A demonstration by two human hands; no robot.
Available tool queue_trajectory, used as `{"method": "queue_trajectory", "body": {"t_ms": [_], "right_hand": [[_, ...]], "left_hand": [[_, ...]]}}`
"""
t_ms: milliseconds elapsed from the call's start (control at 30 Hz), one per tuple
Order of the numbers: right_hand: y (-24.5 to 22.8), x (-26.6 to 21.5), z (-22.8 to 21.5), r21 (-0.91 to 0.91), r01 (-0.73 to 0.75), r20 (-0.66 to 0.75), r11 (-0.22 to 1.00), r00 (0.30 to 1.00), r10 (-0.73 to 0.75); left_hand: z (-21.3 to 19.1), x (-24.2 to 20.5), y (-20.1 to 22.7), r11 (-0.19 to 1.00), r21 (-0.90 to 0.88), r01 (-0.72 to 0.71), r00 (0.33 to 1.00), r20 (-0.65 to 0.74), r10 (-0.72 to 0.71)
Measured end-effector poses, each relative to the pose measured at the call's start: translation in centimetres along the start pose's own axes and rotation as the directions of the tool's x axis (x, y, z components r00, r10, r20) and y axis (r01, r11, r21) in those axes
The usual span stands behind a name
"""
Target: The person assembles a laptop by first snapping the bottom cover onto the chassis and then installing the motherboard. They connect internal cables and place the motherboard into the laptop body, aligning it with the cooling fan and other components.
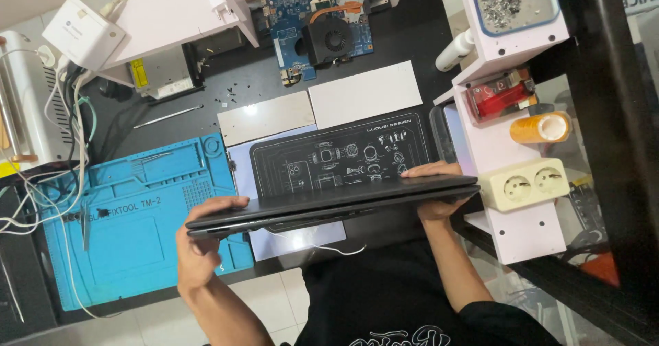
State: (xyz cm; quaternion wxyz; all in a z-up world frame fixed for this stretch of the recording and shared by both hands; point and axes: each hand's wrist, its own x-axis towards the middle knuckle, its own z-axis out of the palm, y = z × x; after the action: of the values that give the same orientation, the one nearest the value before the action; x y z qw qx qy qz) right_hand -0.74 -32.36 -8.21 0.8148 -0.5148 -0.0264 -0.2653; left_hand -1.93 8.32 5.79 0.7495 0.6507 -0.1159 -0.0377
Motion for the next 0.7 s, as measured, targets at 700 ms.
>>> {"method": "queue_trajectory", "body": {"t_ms": [700], "right_hand": [[-8.7,-7.7,-2.9,0.307,-0.772,-0.137,0.556,0.543,0.829]], "left_hand": [[3.7,-0.3,-1.5,0.968,0.122,-0.218,0.929,-0.278,0.244]]}}
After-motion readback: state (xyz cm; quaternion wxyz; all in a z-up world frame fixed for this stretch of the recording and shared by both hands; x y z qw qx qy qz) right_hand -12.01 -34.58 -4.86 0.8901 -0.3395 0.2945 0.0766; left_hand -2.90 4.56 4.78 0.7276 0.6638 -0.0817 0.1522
